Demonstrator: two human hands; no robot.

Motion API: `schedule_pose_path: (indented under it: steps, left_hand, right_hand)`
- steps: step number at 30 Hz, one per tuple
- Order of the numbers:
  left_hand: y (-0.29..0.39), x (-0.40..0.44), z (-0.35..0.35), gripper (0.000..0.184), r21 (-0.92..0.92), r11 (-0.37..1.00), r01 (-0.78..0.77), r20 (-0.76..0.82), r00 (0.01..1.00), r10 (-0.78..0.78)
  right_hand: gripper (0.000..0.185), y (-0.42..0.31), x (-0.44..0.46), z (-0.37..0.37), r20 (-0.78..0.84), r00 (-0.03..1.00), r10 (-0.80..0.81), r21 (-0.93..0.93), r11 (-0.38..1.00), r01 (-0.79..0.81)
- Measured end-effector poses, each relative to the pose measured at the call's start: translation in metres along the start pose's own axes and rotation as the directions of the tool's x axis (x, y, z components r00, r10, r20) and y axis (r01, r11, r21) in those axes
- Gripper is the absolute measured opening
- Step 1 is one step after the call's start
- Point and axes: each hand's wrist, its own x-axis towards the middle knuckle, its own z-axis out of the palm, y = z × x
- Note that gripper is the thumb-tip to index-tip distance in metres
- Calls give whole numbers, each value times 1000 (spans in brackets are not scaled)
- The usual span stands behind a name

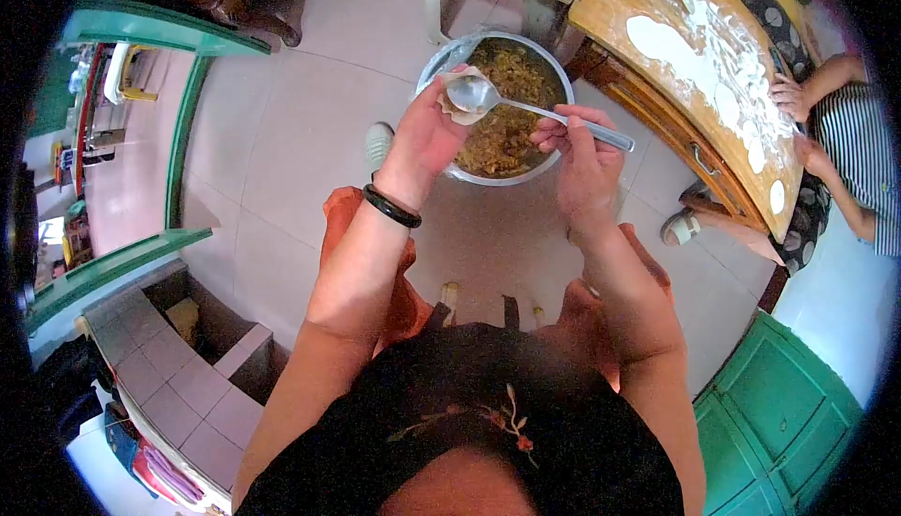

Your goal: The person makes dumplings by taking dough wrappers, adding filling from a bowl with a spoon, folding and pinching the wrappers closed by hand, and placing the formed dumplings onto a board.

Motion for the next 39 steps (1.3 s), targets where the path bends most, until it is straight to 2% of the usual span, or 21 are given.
schedule_pose_path:
  steps: [7,10,13,16,19,22,28,33,36,39]
  left_hand:
    - [-1,-1,0,38,-4,1000,23,35,999,-23]
    - [1,-4,3,38,-6,1000,24,44,999,-24]
    - [2,-2,2,38,-41,999,14,54,998,-12]
    - [2,0,1,39,-51,998,-24,28,999,26]
    - [0,1,2,39,-43,999,-32,24,999,33]
    - [-3,4,-2,39,-23,998,-54,46,997,55]
    - [-14,5,-3,39,194,961,-198,107,978,180]
    - [-24,6,-6,40,372,892,-255,108,967,232]
    - [-24,4,-6,41,438,854,-282,137,959,246]
    - [-22,3,-2,41,371,900,-228,126,973,194]
  right_hand:
    - [18,13,4,-7,-26,999,26,-54,998,-27]
    - [19,10,2,-6,-4,1000,14,-11,1000,-14]
    - [18,-4,1,2,40,996,-79,-30,996,80]
    - [17,-8,-6,6,33,980,-198,-226,953,200]
    - [17,2,-10,6,86,973,-214,-308,923,231]
    - [16,5,-11,6,79,978,-191,-292,934,206]
    - [13,9,-4,3,-121,991,62,-101,992,-74]
    - [15,17,-3,3,-207,955,212,17,977,-213]
    - [17,20,-1,-1,-223,936,271,108,961,-253]
    - [19,23,4,-9,-207,911,356,237,922,-306]
